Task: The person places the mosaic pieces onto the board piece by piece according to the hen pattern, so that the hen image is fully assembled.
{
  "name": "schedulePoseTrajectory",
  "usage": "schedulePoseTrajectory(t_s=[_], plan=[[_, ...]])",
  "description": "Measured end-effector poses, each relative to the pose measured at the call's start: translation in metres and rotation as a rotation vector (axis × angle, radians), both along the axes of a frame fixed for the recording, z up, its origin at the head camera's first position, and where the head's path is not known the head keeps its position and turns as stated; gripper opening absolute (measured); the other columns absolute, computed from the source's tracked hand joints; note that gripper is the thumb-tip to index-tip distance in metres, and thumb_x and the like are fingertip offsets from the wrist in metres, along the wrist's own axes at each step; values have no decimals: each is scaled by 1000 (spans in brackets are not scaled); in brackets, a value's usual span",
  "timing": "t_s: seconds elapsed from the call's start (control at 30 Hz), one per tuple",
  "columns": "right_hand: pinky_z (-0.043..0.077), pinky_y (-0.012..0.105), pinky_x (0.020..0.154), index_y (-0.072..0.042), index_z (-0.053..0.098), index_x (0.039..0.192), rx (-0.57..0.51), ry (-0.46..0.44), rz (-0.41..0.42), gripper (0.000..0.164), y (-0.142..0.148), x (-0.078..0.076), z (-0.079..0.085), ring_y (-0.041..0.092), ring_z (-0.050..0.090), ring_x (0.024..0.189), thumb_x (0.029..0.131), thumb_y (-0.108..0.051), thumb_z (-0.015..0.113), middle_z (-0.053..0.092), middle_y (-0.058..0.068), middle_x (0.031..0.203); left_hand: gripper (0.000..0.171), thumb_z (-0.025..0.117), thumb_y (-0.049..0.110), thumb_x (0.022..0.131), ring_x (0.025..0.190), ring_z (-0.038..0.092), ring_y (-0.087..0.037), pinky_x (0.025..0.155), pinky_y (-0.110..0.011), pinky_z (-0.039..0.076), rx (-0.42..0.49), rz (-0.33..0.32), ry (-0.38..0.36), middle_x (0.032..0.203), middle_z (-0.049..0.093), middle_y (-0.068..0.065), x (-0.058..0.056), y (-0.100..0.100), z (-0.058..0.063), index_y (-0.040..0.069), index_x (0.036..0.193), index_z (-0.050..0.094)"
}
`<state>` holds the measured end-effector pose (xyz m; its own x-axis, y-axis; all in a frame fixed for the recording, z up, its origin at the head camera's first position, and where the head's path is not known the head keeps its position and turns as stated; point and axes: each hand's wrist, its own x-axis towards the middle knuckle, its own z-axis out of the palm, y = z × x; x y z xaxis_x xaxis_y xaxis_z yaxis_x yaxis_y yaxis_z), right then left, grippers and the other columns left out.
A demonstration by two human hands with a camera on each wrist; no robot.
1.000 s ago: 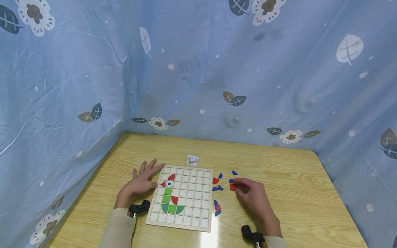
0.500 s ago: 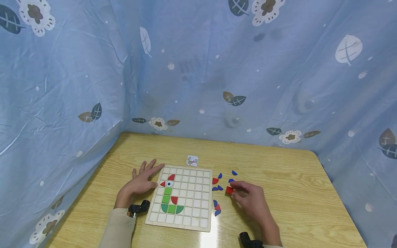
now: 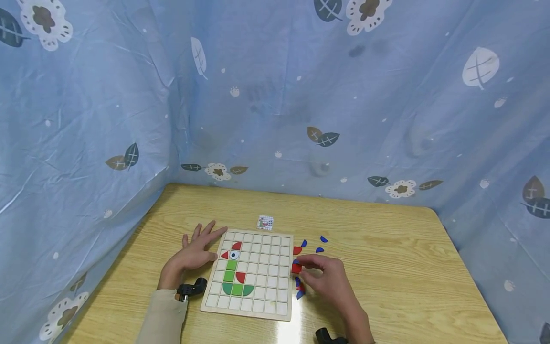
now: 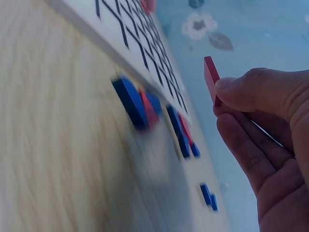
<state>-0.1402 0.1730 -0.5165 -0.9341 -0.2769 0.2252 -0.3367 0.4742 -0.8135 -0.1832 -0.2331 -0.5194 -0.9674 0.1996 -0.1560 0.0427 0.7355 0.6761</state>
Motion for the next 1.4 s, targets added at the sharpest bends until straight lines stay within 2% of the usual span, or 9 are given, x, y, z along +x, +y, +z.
schedulePoseTrajectory(t_s=[0.33, 0.7, 0.93, 1.1, 1.2, 1.4], plan=[[68, 38, 89, -8, 84, 116, -13, 64, 145, 29, -44, -1, -7, 18, 81, 102, 89, 3, 84, 85, 2, 111, 88, 68, 6, 84, 167, -10, -55, 121, -84, -18, -6, 8, -2, 184, 13, -21, 1, 1, 1, 21, 168, 47], [65, 33, 94, -9, 84, 117, -4, -34, 219, 28, -83, 0, -10, 11, 80, 106, 91, 0, 84, 85, -2, 113, 90, 65, 5, 82, 167, -12, -55, 120, -83, -20, 14, -3, -1, 184, 12, -22, 1, -1, 0, 19, 169, 46], [64, 31, 94, -9, 85, 117, 35, 9, 249, 28, -99, 0, -15, 11, 79, 105, 91, 3, 81, 85, 0, 114, 91, 66, 5, 81, 167, -12, -56, 119, -84, -20, 21, -9, 0, 183, 12, -23, 0, -1, -2, 19, 168, 46], [64, 32, 95, -11, 86, 115, 106, 58, 242, 30, -104, 1, -15, 8, 77, 105, 90, 4, 79, 84, -3, 112, 91, 66, 5, 81, 167, -12, -56, 120, -83, -20, 20, -11, -4, 184, 12, -22, 0, -1, -1, 20, 169, 45], [64, 31, 95, -13, 85, 116, 147, 81, 240, 30, -106, 1, -14, 6, 76, 105, 90, 2, 80, 84, -5, 112, 91, 66, 5, 82, 167, -12, -55, 120, -83, -20, 11, -10, -5, 184, 12, -22, -1, -1, -2, 20, 169, 45], [64, 32, 94, -10, 85, 117, 161, 129, 235, 31, -108, 1, -16, 8, 77, 106, 88, 1, 84, 84, -2, 113, 90, 68, 6, 83, 167, -12, -55, 121, -83, -19, 3, -9, 0, 184, 12, -21, -2, -2, -3, 22, 169, 46]])
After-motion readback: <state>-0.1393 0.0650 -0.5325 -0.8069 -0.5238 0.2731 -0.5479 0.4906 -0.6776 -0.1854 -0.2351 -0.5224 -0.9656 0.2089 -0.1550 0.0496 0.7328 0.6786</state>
